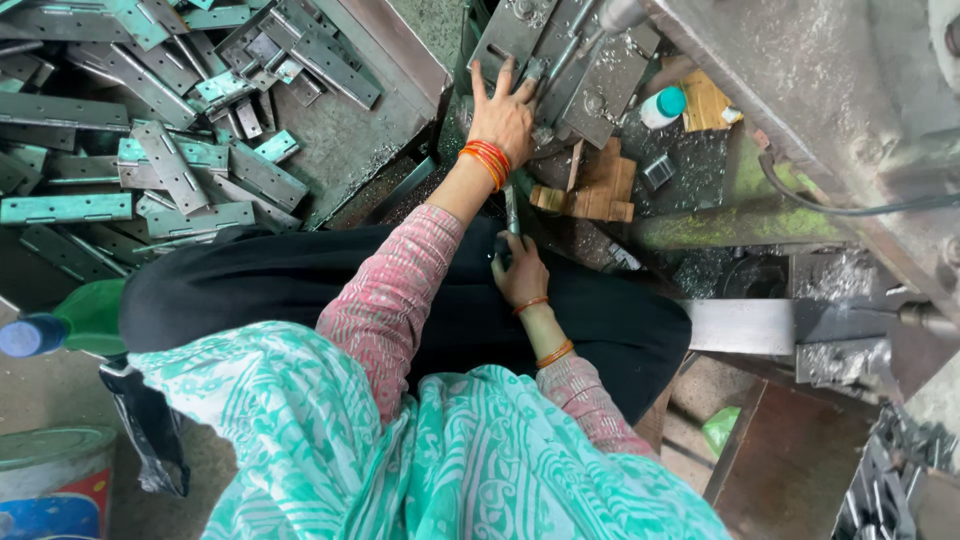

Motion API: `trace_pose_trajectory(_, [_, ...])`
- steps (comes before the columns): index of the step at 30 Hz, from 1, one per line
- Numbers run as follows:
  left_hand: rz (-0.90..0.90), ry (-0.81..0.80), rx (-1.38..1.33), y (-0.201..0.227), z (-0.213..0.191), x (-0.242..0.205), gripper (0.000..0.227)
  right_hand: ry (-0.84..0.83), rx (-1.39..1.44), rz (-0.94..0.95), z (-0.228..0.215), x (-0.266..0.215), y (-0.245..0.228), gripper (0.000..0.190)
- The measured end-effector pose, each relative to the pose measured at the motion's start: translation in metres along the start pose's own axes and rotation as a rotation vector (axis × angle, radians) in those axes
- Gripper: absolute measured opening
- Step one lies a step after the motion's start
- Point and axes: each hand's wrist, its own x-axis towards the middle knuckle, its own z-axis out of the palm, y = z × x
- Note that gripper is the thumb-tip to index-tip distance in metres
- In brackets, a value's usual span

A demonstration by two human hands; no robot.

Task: The person operates a manual press machine to process metal parts. They pick up a metal piece, place it into the press, pull a lever to activate the press, and then remove the processed part, repeating this cycle continuously.

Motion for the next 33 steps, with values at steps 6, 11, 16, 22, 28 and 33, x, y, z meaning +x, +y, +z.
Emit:
trace_pose_trajectory(6, [-0.016,0.116,-0.021,-0.006,0.01,-0.003,0.04,-0.095,-0.046,-0.012,-0.022,0.014,0.0,0.045])
trace_pose_trajectory(11, [-0.05,0.171,-0.029,-0.001,0.025,0.012,0.036,-0.112,-0.105,-0.079,-0.088,0.05,-0.018,0.041])
trace_pose_trajectory(16, [-0.078,0.151,-0.026,0.005,0.025,0.041,0.035,-0.111,-0.171,0.005,-0.064,0.035,-0.025,0.043])
trace_pose_trajectory(22, [-0.065,0.244,0.036,0.009,0.028,0.033,0.037,-0.056,0.016,0.014,-0.04,0.002,-0.016,0.041])
trace_pose_trajectory(28, [-0.089,0.132,0.024,0.008,0.015,0.037,0.032,-0.16,-0.033,-0.065,-0.078,0.042,-0.022,0.042])
trace_pose_trajectory(33, [-0.086,0.137,0.015,0.009,0.016,0.042,0.032,-0.16,-0.073,-0.058,-0.075,0.046,-0.018,0.039])
